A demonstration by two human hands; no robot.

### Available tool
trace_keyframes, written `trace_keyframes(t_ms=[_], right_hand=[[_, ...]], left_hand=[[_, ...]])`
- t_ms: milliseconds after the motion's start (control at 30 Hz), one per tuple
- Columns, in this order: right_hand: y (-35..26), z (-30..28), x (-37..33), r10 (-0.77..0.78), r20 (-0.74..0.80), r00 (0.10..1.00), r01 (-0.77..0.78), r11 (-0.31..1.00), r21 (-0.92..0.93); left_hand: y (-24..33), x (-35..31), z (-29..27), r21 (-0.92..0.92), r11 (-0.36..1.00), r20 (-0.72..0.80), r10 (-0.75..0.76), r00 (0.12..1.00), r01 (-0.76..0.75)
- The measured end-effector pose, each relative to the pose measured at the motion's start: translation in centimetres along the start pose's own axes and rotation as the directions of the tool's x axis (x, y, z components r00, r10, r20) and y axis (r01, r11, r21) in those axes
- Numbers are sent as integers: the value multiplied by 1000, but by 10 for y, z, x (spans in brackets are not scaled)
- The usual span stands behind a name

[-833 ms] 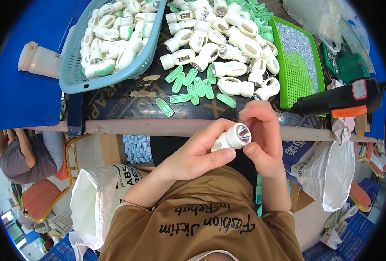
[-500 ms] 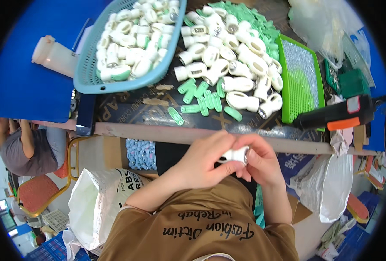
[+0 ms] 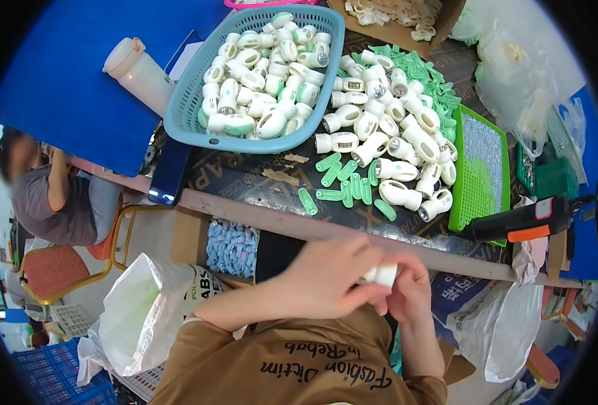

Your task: Assembling and testing small plastic LED flashlights at a factory workbench.

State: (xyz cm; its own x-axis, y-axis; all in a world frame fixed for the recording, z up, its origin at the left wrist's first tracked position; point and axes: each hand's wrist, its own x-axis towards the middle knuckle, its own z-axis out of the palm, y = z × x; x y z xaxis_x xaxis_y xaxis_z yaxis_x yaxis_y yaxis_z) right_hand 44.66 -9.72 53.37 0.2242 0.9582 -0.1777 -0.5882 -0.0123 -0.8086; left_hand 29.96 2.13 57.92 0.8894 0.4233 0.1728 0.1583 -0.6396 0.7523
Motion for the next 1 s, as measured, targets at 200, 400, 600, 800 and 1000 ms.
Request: trace_keyframes(t_ms=[200, 400, 600, 800, 1000], right_hand=[[-16, -11, 14, -100, 93, 991, 114, 979, -170], [-14, -11, 16, -214, -73, 974, 173, 912, -372], [-34, -7, 59, -595, 380, 708, 269, -270, -925], [-43, -5, 76, -464, 325, 824, 86, -464, -881], [-46, 4, 59, -604, 121, 788, 282, 179, -942]], left_hand=[[-39, 50, -127, 484, 849, -656, 192, 730, 212], [-44, 62, -141, 676, 735, -532, 533, 658, -49], [-32, 26, -34, 342, 914, -300, 326, 897, -218], [-55, 19, -6, 402, 915, -119, 86, 989, -31], [-52, 18, -3, 318, 946, -422, 203, 883, -66]])
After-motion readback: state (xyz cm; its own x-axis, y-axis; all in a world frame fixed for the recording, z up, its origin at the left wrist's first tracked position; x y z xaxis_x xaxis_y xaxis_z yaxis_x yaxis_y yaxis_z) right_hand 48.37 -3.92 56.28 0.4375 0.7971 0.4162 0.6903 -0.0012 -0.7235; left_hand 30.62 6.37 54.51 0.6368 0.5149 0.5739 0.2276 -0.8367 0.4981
